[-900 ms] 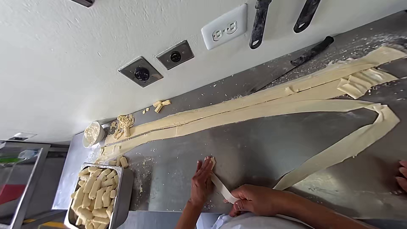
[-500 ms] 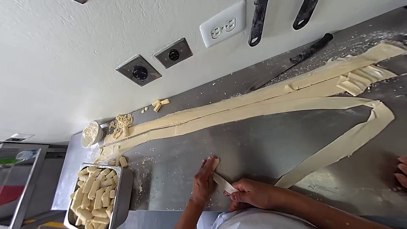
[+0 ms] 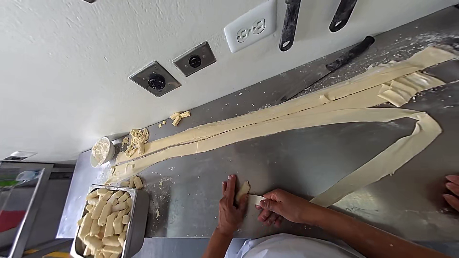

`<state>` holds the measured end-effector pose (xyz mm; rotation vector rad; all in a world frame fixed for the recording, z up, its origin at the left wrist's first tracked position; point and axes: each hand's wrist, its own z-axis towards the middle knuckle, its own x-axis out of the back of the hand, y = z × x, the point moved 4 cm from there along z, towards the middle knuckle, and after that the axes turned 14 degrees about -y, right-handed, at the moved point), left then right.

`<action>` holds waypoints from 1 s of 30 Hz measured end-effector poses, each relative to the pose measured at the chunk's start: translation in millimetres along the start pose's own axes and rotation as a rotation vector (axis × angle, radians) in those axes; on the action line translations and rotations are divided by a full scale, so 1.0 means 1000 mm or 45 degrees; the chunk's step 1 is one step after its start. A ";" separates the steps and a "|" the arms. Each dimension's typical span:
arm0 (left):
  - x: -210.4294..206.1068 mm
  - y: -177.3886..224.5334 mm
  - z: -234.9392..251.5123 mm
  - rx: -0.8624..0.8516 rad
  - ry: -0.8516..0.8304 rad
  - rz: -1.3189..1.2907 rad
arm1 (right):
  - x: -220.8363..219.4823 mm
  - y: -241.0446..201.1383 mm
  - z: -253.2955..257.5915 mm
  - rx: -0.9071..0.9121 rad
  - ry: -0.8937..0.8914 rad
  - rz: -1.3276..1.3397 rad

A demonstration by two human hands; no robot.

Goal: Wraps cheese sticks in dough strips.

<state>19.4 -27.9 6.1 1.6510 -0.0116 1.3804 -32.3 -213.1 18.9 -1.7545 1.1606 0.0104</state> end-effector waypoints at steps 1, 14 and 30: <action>-0.004 0.003 0.001 -0.022 -0.020 0.011 | 0.001 0.001 0.000 -0.010 0.010 0.000; -0.003 0.010 -0.008 -0.012 -0.024 -0.064 | -0.007 0.001 0.010 -0.076 -0.076 -0.048; 0.061 0.027 0.010 0.855 -0.314 -1.432 | -0.015 -0.087 0.029 -0.123 0.021 -1.103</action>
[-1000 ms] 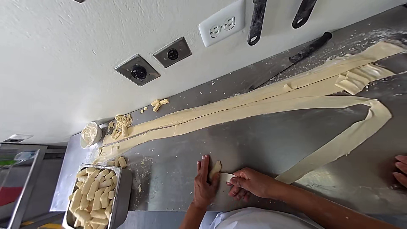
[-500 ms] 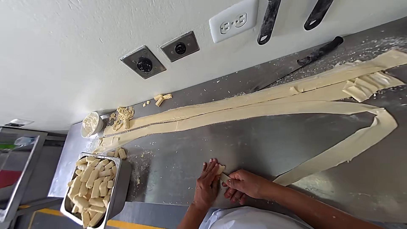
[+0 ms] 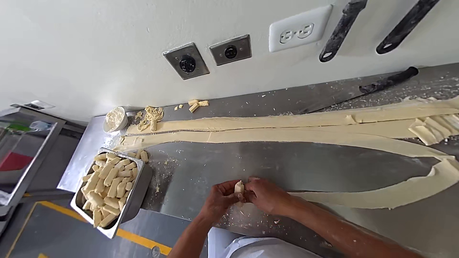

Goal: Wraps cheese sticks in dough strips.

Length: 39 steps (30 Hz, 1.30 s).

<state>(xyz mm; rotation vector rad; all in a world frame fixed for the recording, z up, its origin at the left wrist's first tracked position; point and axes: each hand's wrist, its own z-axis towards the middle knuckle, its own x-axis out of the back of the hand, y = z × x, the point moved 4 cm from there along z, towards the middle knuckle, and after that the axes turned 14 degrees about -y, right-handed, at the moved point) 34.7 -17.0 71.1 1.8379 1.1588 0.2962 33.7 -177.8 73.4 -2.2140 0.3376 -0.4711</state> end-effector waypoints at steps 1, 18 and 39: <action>0.003 0.001 -0.002 0.000 -0.014 0.008 | 0.006 -0.002 0.003 0.018 -0.048 -0.023; 0.030 -0.009 -0.031 -0.331 0.054 -0.664 | -0.008 -0.060 0.049 0.613 0.143 -0.312; 0.253 0.008 -0.199 -0.032 2.009 0.909 | 0.025 0.071 -0.001 0.177 0.873 -0.570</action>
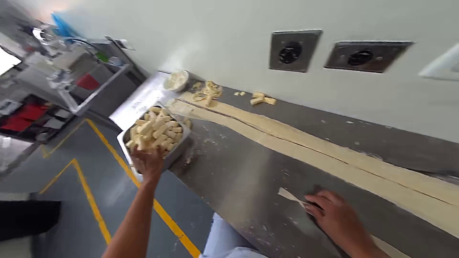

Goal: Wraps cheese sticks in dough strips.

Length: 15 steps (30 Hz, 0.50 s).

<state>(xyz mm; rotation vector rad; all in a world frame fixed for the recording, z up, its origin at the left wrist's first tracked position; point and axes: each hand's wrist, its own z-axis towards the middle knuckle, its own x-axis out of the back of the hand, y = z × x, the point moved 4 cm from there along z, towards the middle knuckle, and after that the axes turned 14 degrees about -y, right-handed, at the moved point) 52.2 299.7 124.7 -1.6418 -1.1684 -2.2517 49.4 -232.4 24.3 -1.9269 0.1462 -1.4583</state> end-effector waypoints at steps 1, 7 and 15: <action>-0.006 -0.006 -0.002 -0.063 0.008 0.025 | 0.000 -0.002 0.005 -0.007 0.011 0.001; -0.009 -0.015 -0.020 -0.128 0.222 -0.091 | 0.013 -0.005 0.022 -0.193 -0.334 0.208; -0.104 0.123 -0.166 -0.413 -0.981 -0.665 | 0.054 -0.036 0.026 -0.225 -0.230 1.105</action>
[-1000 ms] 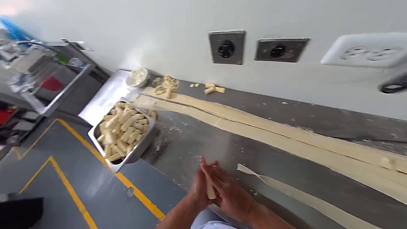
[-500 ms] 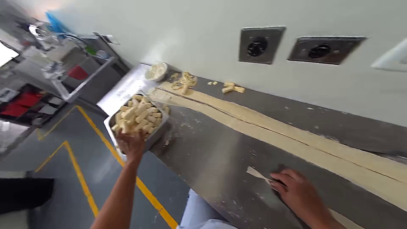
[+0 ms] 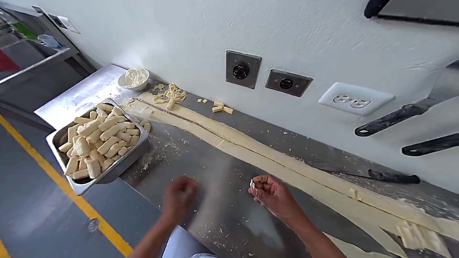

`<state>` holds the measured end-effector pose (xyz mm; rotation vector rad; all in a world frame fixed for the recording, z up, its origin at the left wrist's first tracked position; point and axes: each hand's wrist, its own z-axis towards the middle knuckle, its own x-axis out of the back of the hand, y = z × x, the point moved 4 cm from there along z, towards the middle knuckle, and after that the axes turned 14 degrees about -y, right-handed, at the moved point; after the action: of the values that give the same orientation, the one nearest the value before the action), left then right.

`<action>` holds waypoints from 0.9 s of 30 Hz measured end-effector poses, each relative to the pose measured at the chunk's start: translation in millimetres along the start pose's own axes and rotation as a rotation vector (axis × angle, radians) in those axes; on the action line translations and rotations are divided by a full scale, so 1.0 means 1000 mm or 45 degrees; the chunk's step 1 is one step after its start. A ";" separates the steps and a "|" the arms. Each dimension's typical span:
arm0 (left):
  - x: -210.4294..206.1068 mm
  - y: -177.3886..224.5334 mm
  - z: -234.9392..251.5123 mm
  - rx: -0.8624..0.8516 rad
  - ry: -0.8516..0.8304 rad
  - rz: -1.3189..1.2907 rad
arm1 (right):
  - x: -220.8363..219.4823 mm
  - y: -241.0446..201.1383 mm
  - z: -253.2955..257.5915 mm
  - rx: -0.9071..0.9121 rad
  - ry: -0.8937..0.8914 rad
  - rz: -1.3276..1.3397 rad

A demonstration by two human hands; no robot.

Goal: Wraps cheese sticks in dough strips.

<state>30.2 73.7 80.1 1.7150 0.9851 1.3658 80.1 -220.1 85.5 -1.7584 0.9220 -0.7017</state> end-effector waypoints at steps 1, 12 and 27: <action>-0.042 0.011 0.005 0.080 -0.328 -0.257 | -0.002 -0.009 -0.001 0.012 -0.011 0.005; -0.133 0.061 0.024 0.529 -0.390 -1.521 | -0.011 -0.021 -0.025 -0.023 0.089 -0.346; -0.106 0.061 0.029 -0.097 0.009 -0.919 | -0.026 -0.003 0.005 0.211 -0.104 0.024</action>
<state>51.4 -49.9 83.4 1.1181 1.3594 0.9113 70.5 -195.2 85.9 -1.6175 0.8012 -0.6698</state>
